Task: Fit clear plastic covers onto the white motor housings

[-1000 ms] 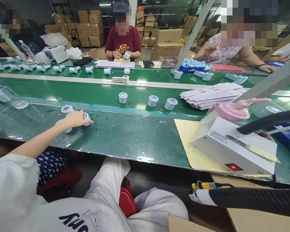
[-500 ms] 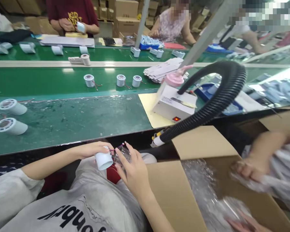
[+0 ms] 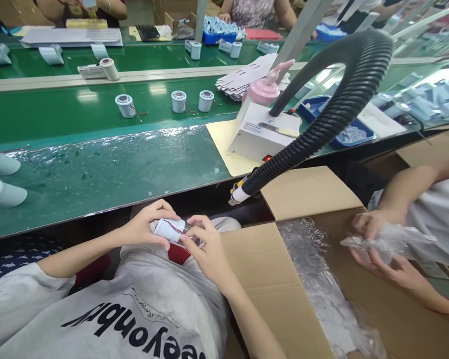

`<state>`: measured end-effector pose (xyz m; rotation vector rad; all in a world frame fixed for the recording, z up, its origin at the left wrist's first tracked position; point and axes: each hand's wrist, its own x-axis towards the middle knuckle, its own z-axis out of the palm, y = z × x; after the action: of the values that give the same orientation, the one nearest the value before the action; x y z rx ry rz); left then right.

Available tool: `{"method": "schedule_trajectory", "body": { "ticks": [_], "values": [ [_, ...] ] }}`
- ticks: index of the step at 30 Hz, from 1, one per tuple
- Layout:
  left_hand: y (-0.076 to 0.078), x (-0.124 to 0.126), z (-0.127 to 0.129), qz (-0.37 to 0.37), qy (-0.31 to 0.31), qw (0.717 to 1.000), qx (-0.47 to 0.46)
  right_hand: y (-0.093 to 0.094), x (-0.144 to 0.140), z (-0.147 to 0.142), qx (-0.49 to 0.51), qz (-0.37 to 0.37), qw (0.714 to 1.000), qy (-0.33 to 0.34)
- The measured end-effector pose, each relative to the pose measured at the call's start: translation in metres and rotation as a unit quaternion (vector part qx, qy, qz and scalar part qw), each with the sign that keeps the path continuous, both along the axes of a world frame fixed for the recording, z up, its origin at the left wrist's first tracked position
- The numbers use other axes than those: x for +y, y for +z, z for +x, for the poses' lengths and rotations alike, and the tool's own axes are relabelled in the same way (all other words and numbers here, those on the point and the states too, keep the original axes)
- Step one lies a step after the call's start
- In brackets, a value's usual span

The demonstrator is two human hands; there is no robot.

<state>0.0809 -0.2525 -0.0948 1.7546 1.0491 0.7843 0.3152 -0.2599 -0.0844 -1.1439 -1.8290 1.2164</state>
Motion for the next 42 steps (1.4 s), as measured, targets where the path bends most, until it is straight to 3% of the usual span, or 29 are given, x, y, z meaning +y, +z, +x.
{"method": "schedule_trajectory", "body": {
  "ticks": [4, 8, 10, 13, 16, 20, 26, 31, 42],
  "values": [
    [-0.001, -0.001, -0.002, -0.009, -0.058, 0.998, 0.005, 0.0, 0.004, 0.005, 0.067, -0.081, 0.994, -0.016],
    [0.005, -0.007, 0.003, -0.092, -0.063, 0.993, -0.047, -0.003, 0.007, 0.01, 0.139, -0.134, 0.981, -0.032],
    [0.008, -0.01, 0.005, -0.15, -0.036, 0.984, -0.088, -0.003, 0.006, 0.011, 0.142, -0.112, 0.983, -0.009],
    [0.008, -0.014, 0.007, -0.225, -0.008, 0.963, -0.147, -0.001, -0.001, 0.014, 0.063, -0.02, 0.997, 0.036],
    [0.007, -0.016, 0.005, -0.248, -0.008, 0.958, -0.142, -0.001, -0.008, 0.018, 0.005, 0.039, 0.998, 0.053],
    [0.01, -0.016, 0.002, -0.209, -0.043, 0.972, -0.099, -0.002, -0.012, 0.024, 0.015, 0.03, 0.997, 0.062],
    [0.016, -0.015, 0.0, -0.086, -0.081, 0.989, -0.09, 0.003, -0.011, 0.024, 0.068, -0.065, 0.993, 0.065],
    [0.018, -0.014, -0.003, -0.027, -0.101, 0.991, -0.086, 0.008, -0.01, 0.02, 0.118, -0.118, 0.984, 0.062],
    [0.017, -0.014, -0.005, 0.008, -0.114, 0.991, -0.07, 0.009, -0.007, 0.016, 0.173, -0.261, 0.948, 0.054]
  ]
}}
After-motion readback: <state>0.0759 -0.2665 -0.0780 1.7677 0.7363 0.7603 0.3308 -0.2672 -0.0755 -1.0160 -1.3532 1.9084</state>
